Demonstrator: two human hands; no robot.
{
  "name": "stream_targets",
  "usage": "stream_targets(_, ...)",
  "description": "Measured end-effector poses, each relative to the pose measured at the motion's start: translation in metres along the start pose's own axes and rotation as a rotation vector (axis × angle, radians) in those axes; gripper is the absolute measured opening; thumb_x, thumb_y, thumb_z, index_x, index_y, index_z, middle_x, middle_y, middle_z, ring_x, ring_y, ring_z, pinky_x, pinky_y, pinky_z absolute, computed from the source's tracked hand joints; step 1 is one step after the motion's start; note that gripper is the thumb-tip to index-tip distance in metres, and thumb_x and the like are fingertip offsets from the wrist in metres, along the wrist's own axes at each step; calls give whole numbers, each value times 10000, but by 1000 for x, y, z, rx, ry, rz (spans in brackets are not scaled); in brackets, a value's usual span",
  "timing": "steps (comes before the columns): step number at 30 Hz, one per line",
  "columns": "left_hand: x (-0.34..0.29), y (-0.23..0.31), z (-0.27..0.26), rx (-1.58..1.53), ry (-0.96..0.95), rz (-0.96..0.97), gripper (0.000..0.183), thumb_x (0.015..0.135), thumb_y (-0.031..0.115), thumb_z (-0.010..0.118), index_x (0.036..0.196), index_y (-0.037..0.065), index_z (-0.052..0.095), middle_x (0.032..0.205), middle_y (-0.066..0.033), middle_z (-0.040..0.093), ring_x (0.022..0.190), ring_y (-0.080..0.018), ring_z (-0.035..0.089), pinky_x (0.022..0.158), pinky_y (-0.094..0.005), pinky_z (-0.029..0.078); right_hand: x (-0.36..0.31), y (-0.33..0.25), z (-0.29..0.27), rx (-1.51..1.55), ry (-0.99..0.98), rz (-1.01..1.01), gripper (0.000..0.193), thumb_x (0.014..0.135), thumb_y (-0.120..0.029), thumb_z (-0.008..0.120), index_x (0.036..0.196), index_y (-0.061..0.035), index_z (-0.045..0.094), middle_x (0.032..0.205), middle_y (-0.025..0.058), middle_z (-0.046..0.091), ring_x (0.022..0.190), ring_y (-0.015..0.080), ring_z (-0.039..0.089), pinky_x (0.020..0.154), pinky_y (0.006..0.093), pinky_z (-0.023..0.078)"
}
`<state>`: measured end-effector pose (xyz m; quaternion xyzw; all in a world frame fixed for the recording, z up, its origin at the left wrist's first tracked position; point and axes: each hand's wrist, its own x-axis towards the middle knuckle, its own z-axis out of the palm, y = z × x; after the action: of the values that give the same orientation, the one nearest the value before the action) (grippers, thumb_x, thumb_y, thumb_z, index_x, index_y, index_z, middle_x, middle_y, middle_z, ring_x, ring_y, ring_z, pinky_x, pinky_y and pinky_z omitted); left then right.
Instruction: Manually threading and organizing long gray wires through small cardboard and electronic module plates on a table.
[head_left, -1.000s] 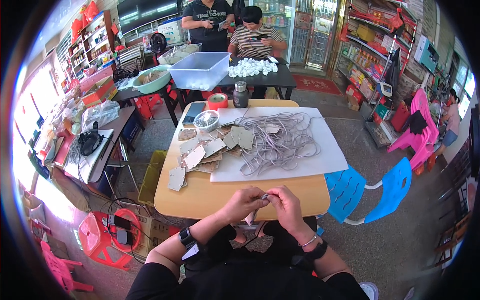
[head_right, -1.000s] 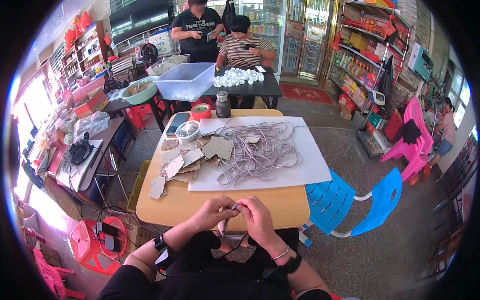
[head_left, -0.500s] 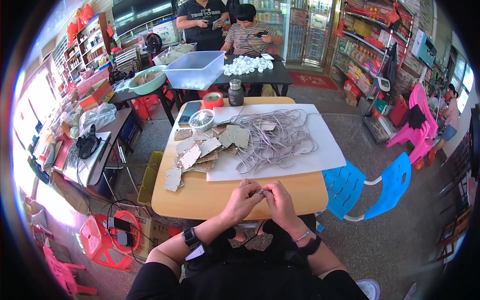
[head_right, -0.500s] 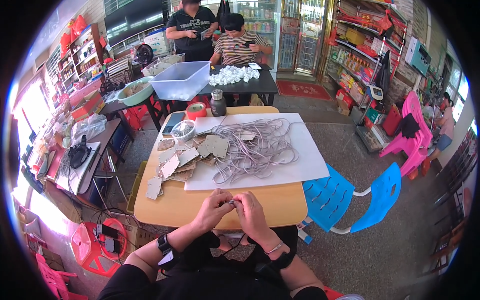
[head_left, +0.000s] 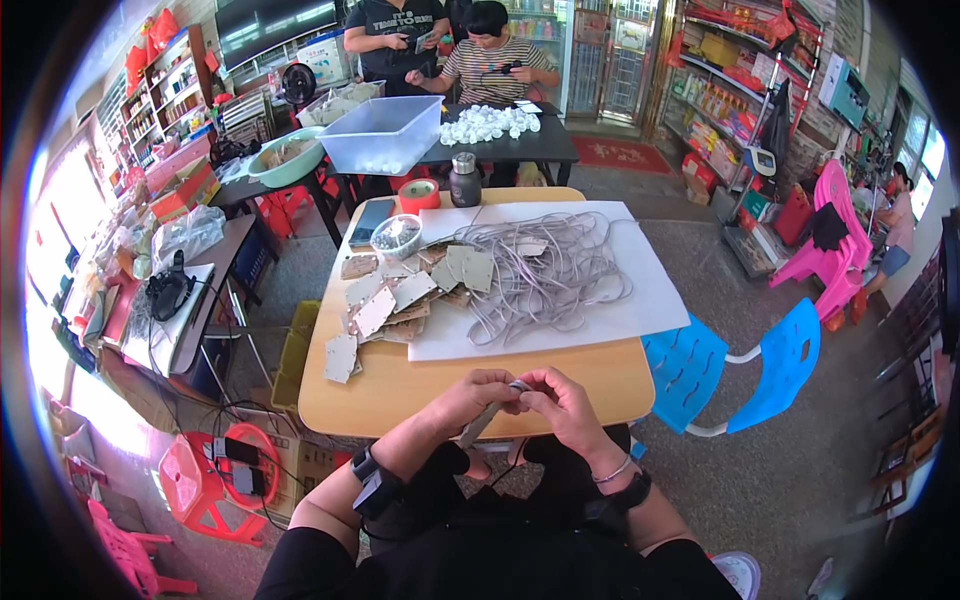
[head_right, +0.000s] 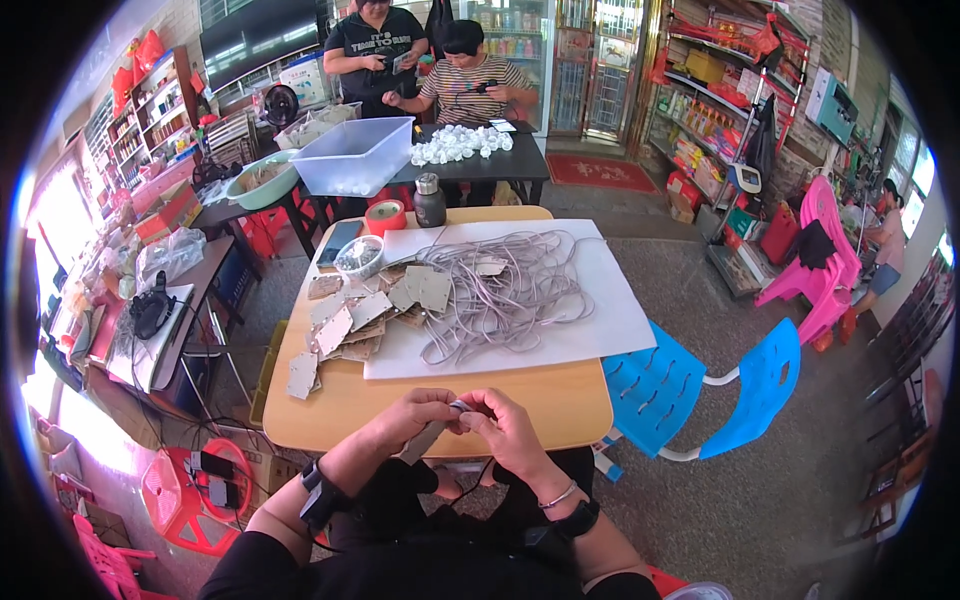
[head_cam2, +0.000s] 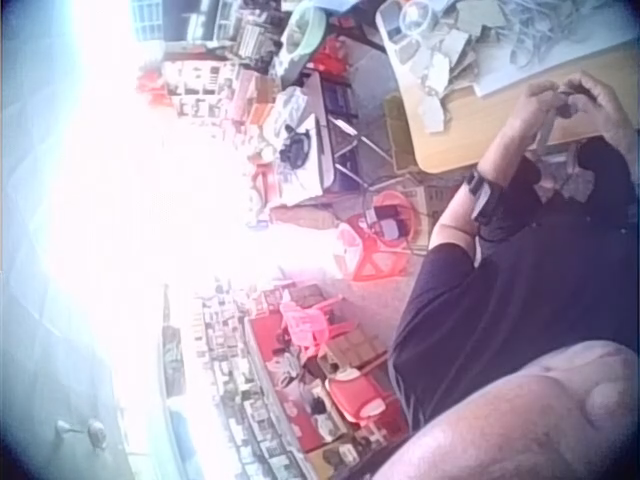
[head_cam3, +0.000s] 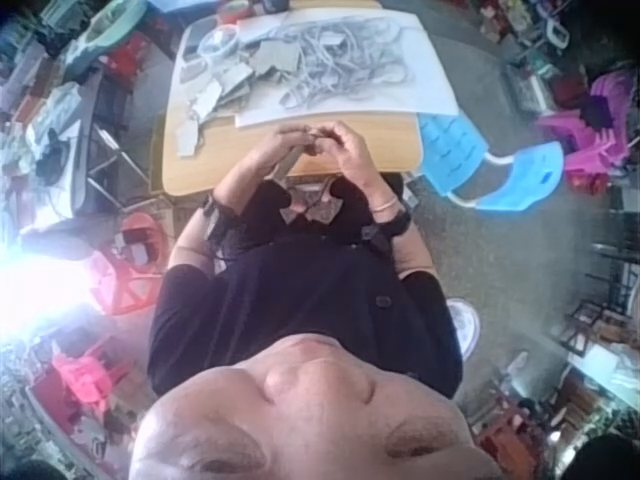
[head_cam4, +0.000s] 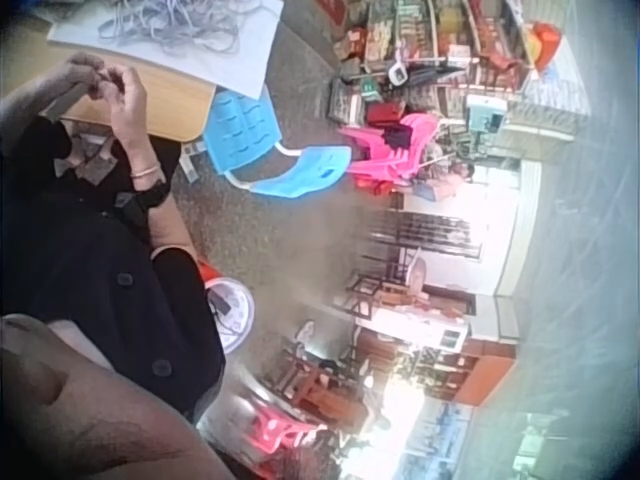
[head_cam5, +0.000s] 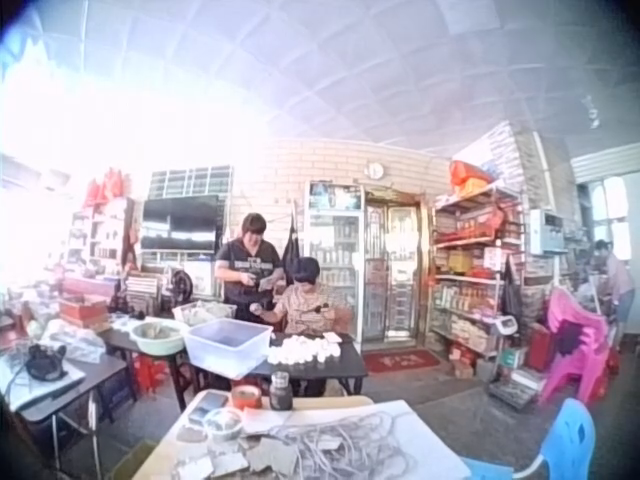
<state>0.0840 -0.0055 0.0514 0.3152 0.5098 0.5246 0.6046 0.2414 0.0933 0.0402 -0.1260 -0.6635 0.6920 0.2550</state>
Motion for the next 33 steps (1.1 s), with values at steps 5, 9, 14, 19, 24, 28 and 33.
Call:
stream_targets(5, 1, -4, 4, 290, 169, 60, 205, 866, 179, 553, 960, 10, 621, 818, -7, 590, 768, -84, 536, 704, -229, 420, 0, -1, 0, -222, 29, -76, 113, 879, -45, 577, 979, 5, 557, 918, 64, 606, 835, 106, 581, 746, 249, 482)
stream_targets(9, -7, 4, 15, 369, 236, 72, 203, 868, 208, 558, 962, 44, 631, 787, 14, 566, 740, -70, 509, 657, -218, 400, 4, -1, -2, -293, 12, -177, 96, 873, -19, 568, 966, 1, 553, 890, 66, 599, 815, 118, 580, 718, 255, 478)
stream_targets(14, -13, 18, 26, 231, 300, -29, 183, 862, 195, 567, 947, 47, 630, 759, 9, 554, 728, -76, 509, 652, -222, 407, 7, -11, -1, -380, 15, -308, 87, 862, 17, 556, 948, 6, 543, 864, 83, 585, 773, 149, 589, 682, 263, 479)
stream_targets(19, 2, -12, 11, 131, 234, 228, 165, 855, 163, 565, 937, 30, 618, 782, -11, 576, 732, -87, 519, 664, -234, 418, 10, -9, 4, -350, 18, -301, 79, 857, 32, 551, 933, 12, 543, 871, 86, 581, 781, 149, 595, 685, 264, 486)
stream_targets(24, 0, -6, 18, 447, 331, 253, 169, 857, 141, 563, 955, 9, 601, 824, -17, 595, 760, -82, 524, 684, -234, 416, 10, -5, 3, -376, 52, -297, 76, 856, 33, 555, 930, 14, 548, 879, 81, 581, 797, 138, 591, 704, 256, 488)
stream_targets(28, 6, -13, 7, 511, 386, 405, 190, 853, 151, 572, 959, -7, 576, 784, -29, 607, 681, -96, 506, 619, -253, 423, 10, -11, 8, -428, 33, -267, 77, 863, 10, 565, 939, 8, 551, 868, 73, 591, 796, 127, 582, 707, 253, 484)
stream_targets(33, -2, 1, -1, 281, 248, 177, 144, 864, 156, 595, 950, 41, 590, 788, -5, 607, 593, -46, 456, 507, -202, 370, 9, -24, 8, -319, 49, -136, 62, 884, -28, 559, 939, 1, 556, 865, 54, 601, 779, 113, 573, 693, 242, 471)
